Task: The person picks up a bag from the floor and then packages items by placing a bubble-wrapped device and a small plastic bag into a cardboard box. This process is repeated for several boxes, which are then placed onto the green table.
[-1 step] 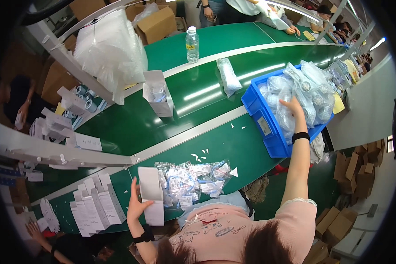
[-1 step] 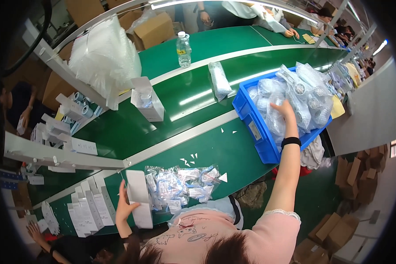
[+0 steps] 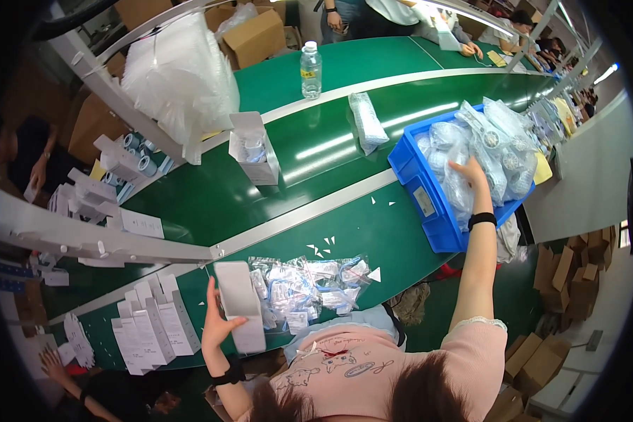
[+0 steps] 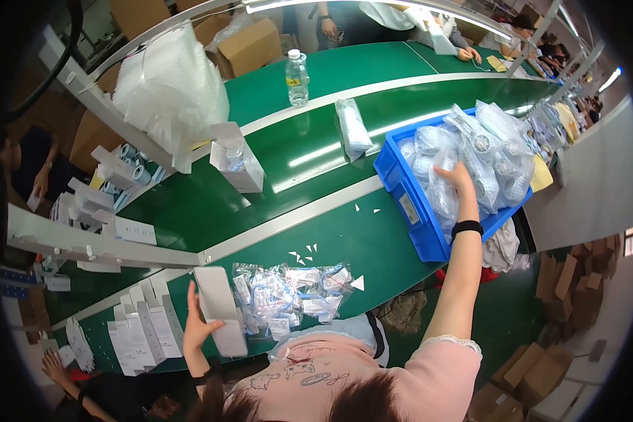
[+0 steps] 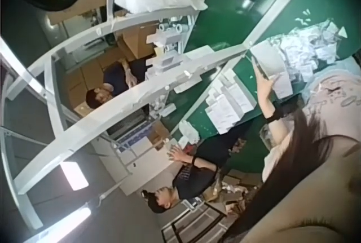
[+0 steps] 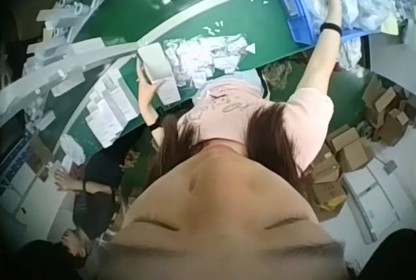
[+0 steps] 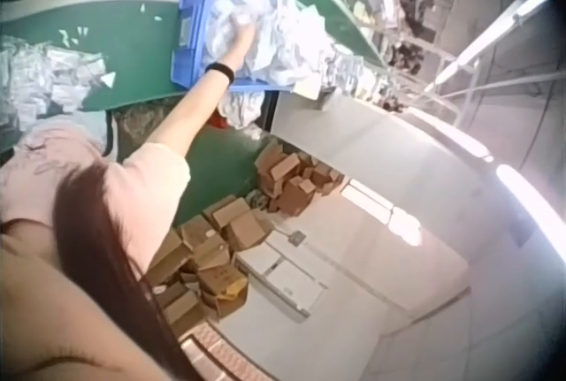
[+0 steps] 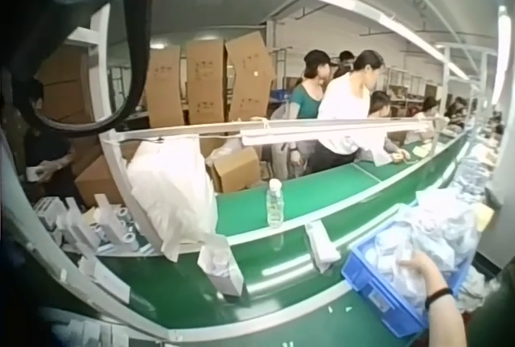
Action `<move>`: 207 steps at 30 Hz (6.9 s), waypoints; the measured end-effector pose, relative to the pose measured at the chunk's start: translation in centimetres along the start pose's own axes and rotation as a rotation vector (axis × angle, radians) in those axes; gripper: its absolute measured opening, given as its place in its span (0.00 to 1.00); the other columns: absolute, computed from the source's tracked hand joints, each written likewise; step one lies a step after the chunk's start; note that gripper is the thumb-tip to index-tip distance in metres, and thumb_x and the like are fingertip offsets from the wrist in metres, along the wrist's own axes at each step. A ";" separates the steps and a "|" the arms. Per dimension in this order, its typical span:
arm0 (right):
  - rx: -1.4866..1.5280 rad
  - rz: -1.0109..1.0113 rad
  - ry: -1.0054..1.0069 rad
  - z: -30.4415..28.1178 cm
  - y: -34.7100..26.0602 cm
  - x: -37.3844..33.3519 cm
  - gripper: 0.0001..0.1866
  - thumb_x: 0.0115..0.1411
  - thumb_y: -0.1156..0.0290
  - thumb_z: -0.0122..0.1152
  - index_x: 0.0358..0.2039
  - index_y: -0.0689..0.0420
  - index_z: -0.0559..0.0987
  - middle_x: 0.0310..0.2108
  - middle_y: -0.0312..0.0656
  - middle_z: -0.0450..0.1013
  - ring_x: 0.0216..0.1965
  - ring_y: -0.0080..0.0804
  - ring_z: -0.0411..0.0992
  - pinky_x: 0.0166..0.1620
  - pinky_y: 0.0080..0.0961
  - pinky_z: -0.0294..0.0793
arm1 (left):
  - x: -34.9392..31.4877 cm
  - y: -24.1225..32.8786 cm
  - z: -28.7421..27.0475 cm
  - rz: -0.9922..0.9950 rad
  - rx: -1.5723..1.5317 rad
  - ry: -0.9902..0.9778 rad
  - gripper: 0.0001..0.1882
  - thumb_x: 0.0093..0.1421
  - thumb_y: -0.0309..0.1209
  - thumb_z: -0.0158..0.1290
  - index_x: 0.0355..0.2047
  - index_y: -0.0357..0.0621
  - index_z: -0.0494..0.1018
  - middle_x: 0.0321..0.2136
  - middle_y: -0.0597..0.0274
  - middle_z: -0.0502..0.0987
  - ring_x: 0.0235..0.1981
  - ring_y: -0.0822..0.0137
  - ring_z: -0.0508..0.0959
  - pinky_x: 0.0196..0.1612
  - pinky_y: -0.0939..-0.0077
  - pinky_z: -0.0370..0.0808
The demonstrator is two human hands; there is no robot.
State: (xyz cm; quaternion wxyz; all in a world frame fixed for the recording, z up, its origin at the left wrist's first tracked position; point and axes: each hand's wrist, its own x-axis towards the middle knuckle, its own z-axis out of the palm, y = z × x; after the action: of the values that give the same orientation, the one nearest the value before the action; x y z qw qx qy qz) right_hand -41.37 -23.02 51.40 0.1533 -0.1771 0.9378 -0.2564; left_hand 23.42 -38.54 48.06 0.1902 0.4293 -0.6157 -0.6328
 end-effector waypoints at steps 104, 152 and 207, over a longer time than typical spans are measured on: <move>-0.011 -1.195 -0.293 35.4 -29.9 -10.5 0.44 0.37 0.65 0.68 0.56 0.53 0.57 0.53 0.56 0.54 0.54 0.54 0.51 0.53 0.40 0.59 | -0.8 -9.3 -6.6 -0.401 0.553 0.515 0.48 0.41 0.32 0.62 0.59 0.47 0.45 0.57 0.47 0.51 0.57 0.51 0.53 0.57 0.62 0.53; -0.077 -1.080 -0.420 30.2 -9.2 -29.9 0.20 0.39 0.73 0.64 0.36 0.55 0.74 0.43 0.43 0.64 0.48 0.42 0.60 0.46 0.35 0.60 | 11.3 -0.6 1.9 0.607 0.079 0.568 0.34 0.36 0.27 0.65 0.39 0.44 0.55 0.55 0.45 0.53 0.53 0.54 0.61 0.52 0.65 0.61; 0.841 -0.825 -0.247 30.1 -25.5 -10.9 0.48 0.38 0.72 0.67 0.59 0.57 0.52 0.52 0.50 0.58 0.55 0.40 0.57 0.55 0.30 0.57 | -3.5 -5.0 0.1 -0.308 0.623 0.260 0.48 0.40 0.30 0.62 0.59 0.46 0.46 0.55 0.44 0.54 0.53 0.46 0.58 0.54 0.59 0.57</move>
State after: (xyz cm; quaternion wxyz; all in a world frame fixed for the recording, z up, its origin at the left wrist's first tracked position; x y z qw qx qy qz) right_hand -13.80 -51.96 42.50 0.2059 -0.4790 0.5850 -0.6212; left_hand 26.75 -34.93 44.37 0.0294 0.6310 -0.6777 -0.3764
